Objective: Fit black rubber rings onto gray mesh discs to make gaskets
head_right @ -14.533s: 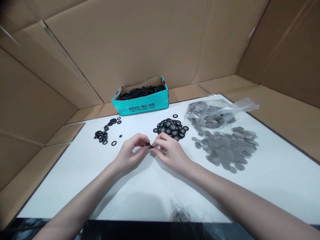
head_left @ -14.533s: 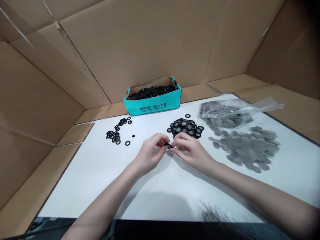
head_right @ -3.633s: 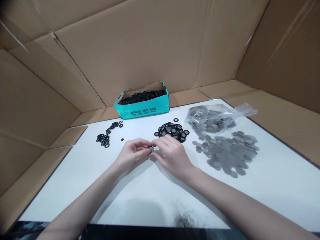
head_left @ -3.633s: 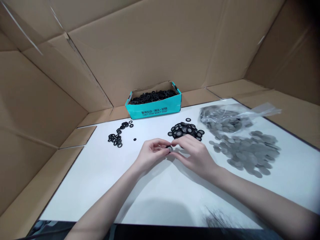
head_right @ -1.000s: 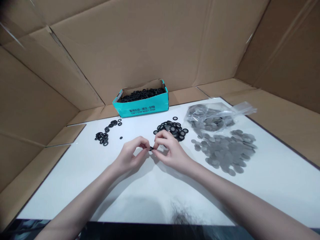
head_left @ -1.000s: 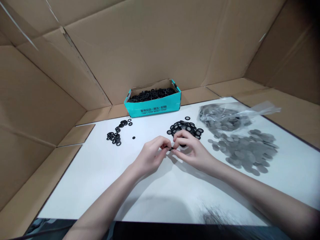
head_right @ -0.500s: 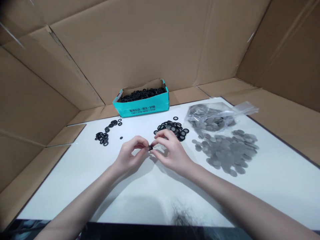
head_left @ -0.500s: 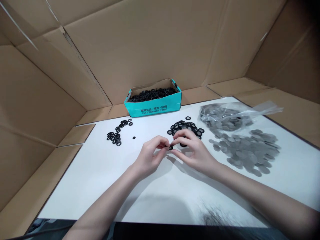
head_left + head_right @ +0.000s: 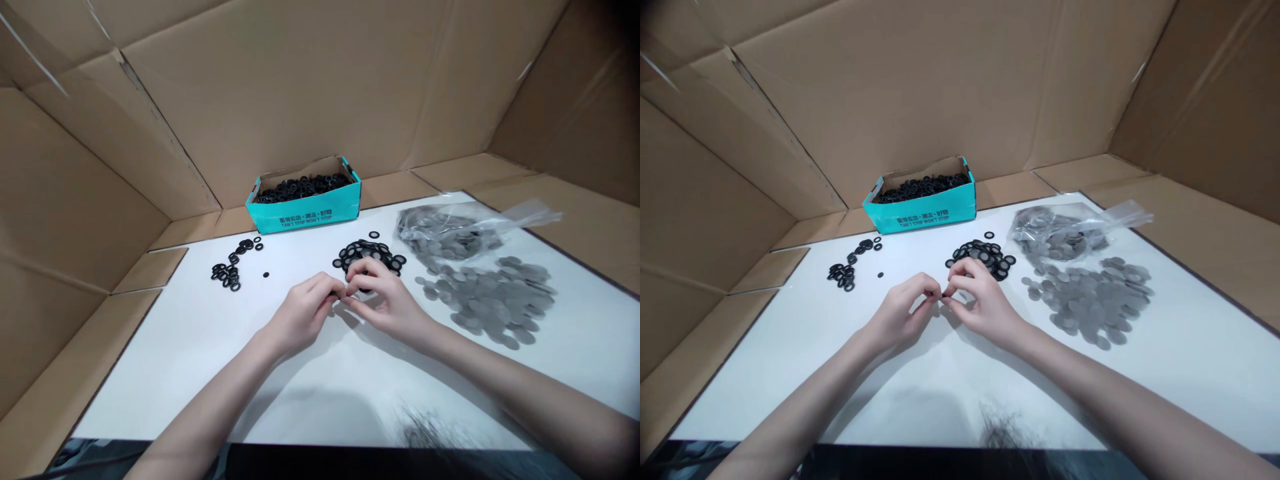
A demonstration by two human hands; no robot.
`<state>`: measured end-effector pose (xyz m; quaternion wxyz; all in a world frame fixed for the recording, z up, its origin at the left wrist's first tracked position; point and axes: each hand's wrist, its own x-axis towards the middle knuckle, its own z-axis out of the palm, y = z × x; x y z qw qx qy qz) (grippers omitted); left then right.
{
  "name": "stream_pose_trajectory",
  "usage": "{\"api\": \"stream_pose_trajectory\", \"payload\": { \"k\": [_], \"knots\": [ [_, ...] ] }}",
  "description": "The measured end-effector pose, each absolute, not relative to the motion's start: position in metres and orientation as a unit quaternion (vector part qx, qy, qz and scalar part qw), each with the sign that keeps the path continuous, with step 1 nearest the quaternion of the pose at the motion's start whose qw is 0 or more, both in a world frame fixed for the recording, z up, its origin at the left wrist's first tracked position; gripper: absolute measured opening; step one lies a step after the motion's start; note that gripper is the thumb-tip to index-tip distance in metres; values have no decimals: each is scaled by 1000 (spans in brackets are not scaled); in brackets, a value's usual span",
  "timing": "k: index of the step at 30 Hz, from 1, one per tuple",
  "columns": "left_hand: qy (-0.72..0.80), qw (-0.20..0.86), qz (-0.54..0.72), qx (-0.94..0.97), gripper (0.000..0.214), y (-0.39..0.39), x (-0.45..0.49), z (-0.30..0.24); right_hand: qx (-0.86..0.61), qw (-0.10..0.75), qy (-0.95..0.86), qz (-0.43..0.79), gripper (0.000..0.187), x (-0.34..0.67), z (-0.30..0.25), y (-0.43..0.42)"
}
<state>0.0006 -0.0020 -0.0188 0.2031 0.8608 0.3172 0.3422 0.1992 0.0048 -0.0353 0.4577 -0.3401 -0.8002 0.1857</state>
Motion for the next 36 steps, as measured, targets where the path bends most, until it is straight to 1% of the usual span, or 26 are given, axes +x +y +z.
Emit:
{"api": "stream_pose_trajectory", "payload": {
  "k": [4,10,17,21,25,30,36],
  "knots": [
    [331,213,365,844,19,-1,0,-18,-340,464,-804,153,4,200,-36,6],
    [334,231,378,832,16,-2,1,-16,-329,479,-803,135,5,199,-37,6],
    [336,258,369,828,12,-4,2,-14,-325,470,-797,197,10,199,-34,3],
    [325,251,344,845,13,-4,0,-11,-325,470,-792,217,12,199,-32,2],
    [332,246,335,847,16,-4,0,-13,-328,459,-803,192,11,200,-33,4],
    [352,254,352,829,16,-4,0,-15,-335,453,-813,147,4,199,-37,5],
    [358,259,371,817,15,-3,1,-15,-328,451,-817,149,8,200,-39,7]
  ]
}}
